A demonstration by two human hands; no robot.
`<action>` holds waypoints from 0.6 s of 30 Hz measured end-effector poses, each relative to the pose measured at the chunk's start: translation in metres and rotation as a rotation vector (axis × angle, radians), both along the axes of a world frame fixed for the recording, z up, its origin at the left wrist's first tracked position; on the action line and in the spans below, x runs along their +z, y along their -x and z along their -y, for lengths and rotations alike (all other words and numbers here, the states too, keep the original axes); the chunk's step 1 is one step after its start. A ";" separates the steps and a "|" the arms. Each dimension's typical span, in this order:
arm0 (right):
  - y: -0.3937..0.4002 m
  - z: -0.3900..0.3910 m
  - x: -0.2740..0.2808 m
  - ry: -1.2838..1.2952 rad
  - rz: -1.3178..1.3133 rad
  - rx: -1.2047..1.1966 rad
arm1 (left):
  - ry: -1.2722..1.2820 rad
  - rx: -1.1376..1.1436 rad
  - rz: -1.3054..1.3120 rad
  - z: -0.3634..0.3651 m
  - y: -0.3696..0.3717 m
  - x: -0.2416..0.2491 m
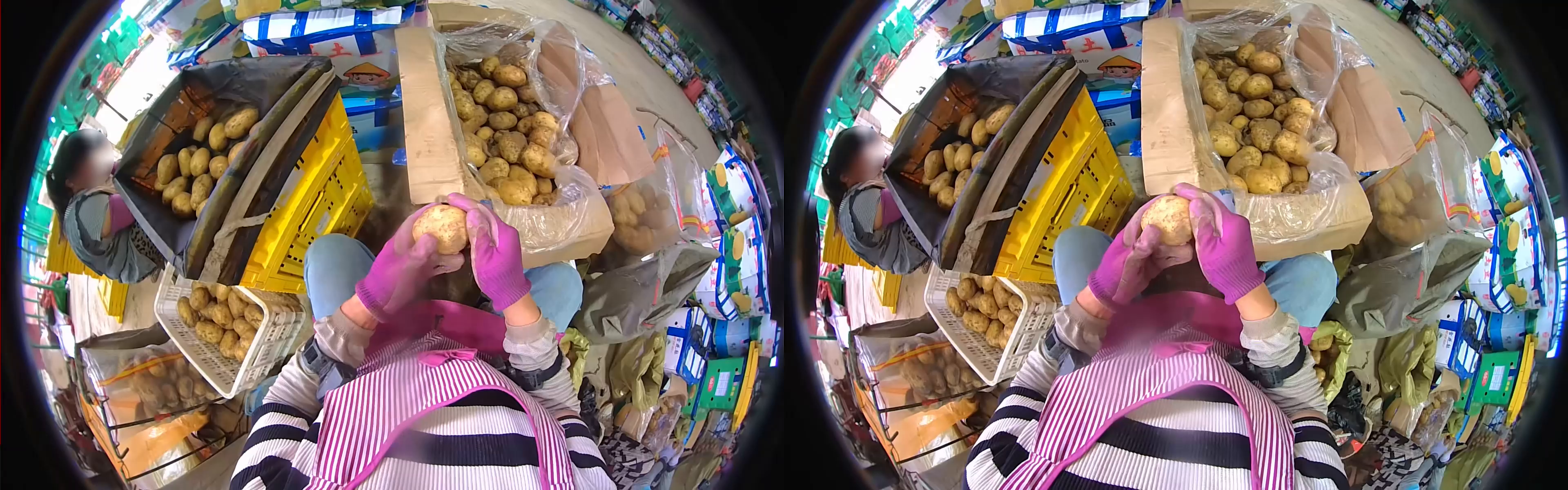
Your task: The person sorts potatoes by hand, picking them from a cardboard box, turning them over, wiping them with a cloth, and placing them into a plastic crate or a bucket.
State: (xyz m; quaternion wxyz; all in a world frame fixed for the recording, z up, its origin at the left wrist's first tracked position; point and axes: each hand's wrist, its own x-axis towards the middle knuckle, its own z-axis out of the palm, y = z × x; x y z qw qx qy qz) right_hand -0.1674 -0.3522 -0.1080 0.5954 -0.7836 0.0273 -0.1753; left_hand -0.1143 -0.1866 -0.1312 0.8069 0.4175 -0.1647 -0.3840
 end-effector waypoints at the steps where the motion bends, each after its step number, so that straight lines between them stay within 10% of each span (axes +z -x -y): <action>1: 0.001 0.001 0.001 -0.048 -0.021 0.004 | 0.009 -0.016 0.015 -0.001 -0.003 -0.003; 7: 0.000 -0.010 0.002 0.192 0.118 -0.025 | -0.107 0.106 0.073 0.003 0.001 0.014; 12: -0.001 0.003 0.007 -0.089 -0.178 -0.026 | -0.091 0.055 -0.003 -0.001 0.000 0.011; 16: -0.007 -0.017 -0.002 0.195 0.108 -0.114 | -0.399 0.185 0.483 0.004 -0.016 -0.012; 18: -0.002 -0.010 -0.006 0.187 0.016 -0.103 | -0.298 0.069 0.143 0.002 -0.013 0.002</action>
